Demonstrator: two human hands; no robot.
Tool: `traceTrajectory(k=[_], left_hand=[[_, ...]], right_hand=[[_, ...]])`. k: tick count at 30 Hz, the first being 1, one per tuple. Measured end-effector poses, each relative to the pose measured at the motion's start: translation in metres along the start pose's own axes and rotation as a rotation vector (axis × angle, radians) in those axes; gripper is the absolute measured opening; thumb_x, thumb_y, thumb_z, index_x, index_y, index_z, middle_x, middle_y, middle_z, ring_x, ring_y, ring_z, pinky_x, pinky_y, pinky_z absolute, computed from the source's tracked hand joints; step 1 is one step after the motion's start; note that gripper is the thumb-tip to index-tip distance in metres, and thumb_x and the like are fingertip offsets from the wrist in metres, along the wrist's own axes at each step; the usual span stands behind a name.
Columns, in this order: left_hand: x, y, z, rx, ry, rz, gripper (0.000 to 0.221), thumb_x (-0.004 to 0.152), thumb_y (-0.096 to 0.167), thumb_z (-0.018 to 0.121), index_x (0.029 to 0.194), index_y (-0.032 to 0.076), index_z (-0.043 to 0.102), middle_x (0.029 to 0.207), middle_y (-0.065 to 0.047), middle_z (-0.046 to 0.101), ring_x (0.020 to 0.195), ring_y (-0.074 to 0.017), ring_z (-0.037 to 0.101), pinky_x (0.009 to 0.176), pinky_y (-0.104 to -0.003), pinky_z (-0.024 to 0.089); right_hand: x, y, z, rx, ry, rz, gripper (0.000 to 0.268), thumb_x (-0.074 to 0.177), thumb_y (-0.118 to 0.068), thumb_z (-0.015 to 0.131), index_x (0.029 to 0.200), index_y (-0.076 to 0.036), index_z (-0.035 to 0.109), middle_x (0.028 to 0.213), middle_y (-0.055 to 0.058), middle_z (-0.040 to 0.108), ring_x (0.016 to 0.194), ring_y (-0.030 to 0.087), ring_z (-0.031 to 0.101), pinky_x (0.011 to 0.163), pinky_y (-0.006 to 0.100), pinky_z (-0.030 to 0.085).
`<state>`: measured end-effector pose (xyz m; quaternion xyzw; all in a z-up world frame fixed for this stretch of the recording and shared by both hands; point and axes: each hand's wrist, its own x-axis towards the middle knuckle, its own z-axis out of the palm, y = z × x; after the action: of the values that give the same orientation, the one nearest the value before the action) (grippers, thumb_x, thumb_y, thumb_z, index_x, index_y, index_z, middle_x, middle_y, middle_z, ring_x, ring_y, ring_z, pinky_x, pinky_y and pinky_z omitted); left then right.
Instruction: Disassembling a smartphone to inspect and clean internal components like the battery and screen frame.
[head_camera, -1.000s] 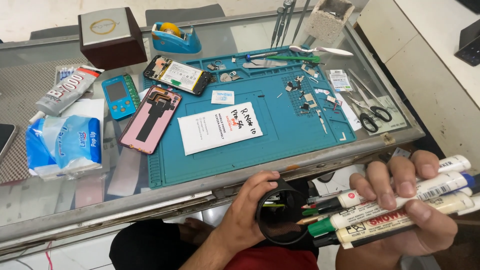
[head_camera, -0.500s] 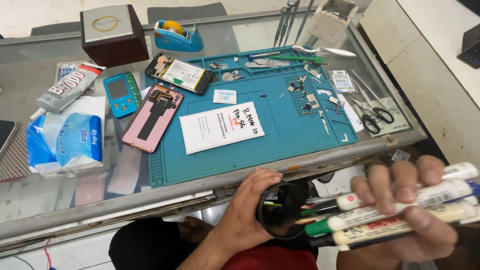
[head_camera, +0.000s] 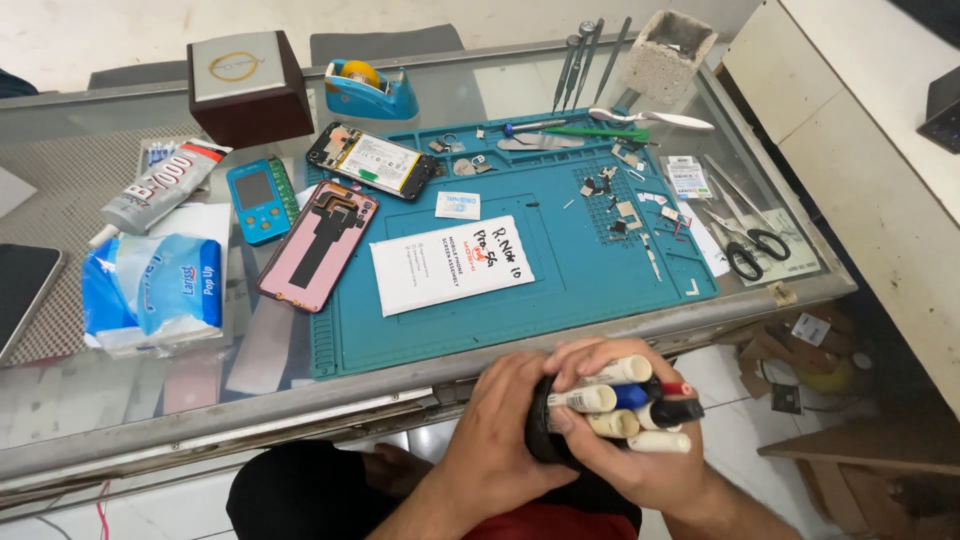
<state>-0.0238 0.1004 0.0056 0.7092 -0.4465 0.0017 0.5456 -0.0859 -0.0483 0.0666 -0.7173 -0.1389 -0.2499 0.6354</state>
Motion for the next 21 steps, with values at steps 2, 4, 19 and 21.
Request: traceTrajectory(k=[2,4,19,21], left_hand=[[-0.001,-0.002,0.001,0.0,0.011,-0.015,0.082,0.069,0.028,0.085,0.138,0.005,0.048,0.133,-0.012,0.061,0.124,-0.0334,0.059,0.109,-0.048,0.04],[-0.002,-0.001,0.002,-0.069,0.1,-0.086,0.081,0.062,0.022,0.086,0.132,0.005,0.05,0.127,-0.013,0.061,0.118,-0.0324,0.062,0.102,-0.042,0.049],[0.02,0.017,-0.016,0.061,0.117,0.018,0.087,0.07,0.03,0.083,0.14,-0.003,0.041,0.134,-0.021,0.05,0.128,-0.0377,0.051,0.104,-0.049,0.048],[0.024,0.017,-0.041,0.128,0.074,0.042,0.102,0.066,0.053,0.076,0.144,-0.001,0.038,0.142,-0.021,0.046,0.134,-0.0374,0.047,0.113,-0.054,0.041]], right_hand=[[0.003,0.0,-0.002,-0.128,0.04,0.028,0.024,0.088,-0.014,0.074,0.106,-0.01,0.058,0.093,0.007,0.071,0.109,0.027,0.073,0.114,0.047,0.052],[0.004,-0.003,-0.009,-0.443,0.001,0.001,0.032,0.083,-0.029,0.076,0.108,-0.013,0.063,0.116,0.011,0.074,0.135,0.036,0.057,0.115,0.05,0.046],[0.009,0.017,-0.021,-0.365,-0.131,0.312,0.097,0.061,-0.022,0.098,0.144,-0.007,0.049,0.126,0.005,0.075,0.118,0.013,0.069,0.11,0.03,0.049],[0.029,0.008,-0.023,-0.354,-0.137,0.287,0.095,0.061,-0.019,0.097,0.142,-0.005,0.05,0.123,0.007,0.076,0.114,0.016,0.073,0.107,0.031,0.053]])
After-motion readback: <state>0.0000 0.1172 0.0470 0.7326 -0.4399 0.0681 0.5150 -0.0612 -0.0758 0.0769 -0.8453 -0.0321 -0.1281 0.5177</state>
